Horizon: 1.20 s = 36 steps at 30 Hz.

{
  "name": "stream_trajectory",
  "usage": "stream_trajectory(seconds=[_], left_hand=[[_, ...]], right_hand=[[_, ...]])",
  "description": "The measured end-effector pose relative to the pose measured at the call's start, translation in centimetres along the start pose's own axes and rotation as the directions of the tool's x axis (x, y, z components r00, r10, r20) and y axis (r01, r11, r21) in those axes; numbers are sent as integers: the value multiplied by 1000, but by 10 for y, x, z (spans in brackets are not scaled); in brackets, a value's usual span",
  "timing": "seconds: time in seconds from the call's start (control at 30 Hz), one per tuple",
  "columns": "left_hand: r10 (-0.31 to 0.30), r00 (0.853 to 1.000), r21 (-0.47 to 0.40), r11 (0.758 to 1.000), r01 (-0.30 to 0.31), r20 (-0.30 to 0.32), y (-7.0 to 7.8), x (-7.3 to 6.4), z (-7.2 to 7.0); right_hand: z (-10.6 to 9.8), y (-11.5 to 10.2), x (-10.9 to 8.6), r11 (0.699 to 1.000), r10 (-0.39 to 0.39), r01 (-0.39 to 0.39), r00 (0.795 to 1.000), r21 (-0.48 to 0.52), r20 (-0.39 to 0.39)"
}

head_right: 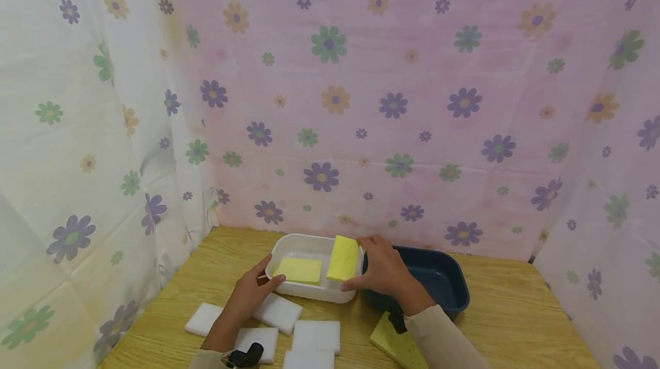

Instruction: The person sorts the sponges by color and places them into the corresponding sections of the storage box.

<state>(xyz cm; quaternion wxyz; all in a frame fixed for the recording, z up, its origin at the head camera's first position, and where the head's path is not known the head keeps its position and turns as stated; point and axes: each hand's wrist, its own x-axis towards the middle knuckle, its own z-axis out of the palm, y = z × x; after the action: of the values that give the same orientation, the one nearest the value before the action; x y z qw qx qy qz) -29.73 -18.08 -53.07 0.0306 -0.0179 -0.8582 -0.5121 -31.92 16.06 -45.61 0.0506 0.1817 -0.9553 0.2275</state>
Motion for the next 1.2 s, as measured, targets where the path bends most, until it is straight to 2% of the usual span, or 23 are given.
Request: stream_trajectory(seconds=[0.27, 0.47, 0.9, 1.2], left_hand=[[0, 1000, -8, 1000, 0, 0, 0, 0, 1], [-5, 1000, -8, 1000, 5, 2, -1, 0, 1], [-3, 1000, -13, 1000, 3, 9, -2, 0, 2], [4, 1000, 3, 1000, -4, 1, -5, 3, 1]], right_hand=[[4, 4, 0, 999, 15, -13, 999, -37, 50], [6, 8, -6, 1000, 25, -24, 995, -12, 92], [-4, 5, -26, 1000, -24, 24, 1000, 17, 15], [-16, 8, -56, 988, 19, -19, 1000, 155, -5]])
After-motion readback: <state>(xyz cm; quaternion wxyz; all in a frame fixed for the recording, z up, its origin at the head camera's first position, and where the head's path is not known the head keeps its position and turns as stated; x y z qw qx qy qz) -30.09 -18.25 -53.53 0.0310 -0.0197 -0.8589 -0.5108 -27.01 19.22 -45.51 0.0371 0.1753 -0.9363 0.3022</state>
